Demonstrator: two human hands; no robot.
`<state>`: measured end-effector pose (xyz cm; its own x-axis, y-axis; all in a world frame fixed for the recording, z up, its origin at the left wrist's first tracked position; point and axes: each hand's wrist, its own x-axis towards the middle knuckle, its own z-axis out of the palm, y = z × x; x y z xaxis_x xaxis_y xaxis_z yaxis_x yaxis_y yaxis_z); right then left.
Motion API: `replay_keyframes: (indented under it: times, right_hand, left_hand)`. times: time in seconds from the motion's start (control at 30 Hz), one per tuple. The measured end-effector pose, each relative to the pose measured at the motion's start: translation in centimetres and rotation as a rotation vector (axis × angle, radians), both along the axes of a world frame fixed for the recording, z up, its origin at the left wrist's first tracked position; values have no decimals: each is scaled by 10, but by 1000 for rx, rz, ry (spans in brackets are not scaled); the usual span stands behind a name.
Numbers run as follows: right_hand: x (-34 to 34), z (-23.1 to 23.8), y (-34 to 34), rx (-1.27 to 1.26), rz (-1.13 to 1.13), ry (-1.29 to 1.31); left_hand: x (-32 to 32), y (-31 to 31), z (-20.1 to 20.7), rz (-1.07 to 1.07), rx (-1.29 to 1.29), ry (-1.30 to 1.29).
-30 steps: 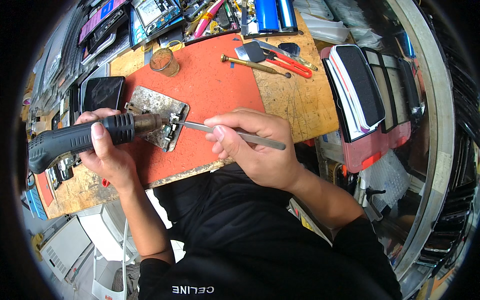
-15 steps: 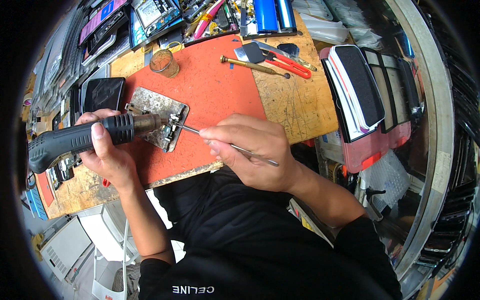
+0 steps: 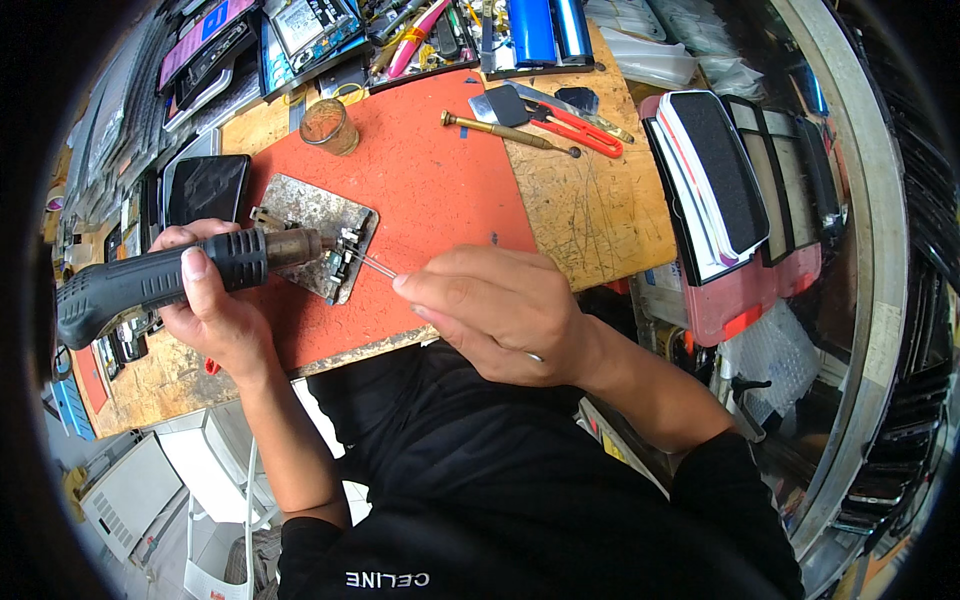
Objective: The person uses a hot air gun and a metal pick to heat and remove a small component from a circuit board. They then use a soldering iron to reflow solder on the board while handling the tools and board with both hands.
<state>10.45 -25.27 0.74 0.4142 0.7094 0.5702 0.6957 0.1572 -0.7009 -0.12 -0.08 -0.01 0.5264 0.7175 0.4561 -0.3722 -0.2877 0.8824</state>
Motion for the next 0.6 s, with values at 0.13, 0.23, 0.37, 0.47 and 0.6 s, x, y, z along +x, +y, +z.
replay_keyframes:
  times: [0.13,0.23,0.37,0.47,0.6]
  right_hand:
    - [-2,1,1,-1,-9,-109]
    - [-3,-1,2,4,1,-160]
    - [-7,-5,3,2,-5,-230]
    - [-8,-6,3,16,-8,-271]
    - [-9,-5,2,11,7,-309]
  left_hand:
    - [0,1,-1,4,-6,-6]
    - [-1,1,-1,5,-7,-2]
    - [-1,1,-1,32,-20,14]
    - [-2,2,-2,17,-26,4]
    - [-2,1,-2,-1,-24,-11]
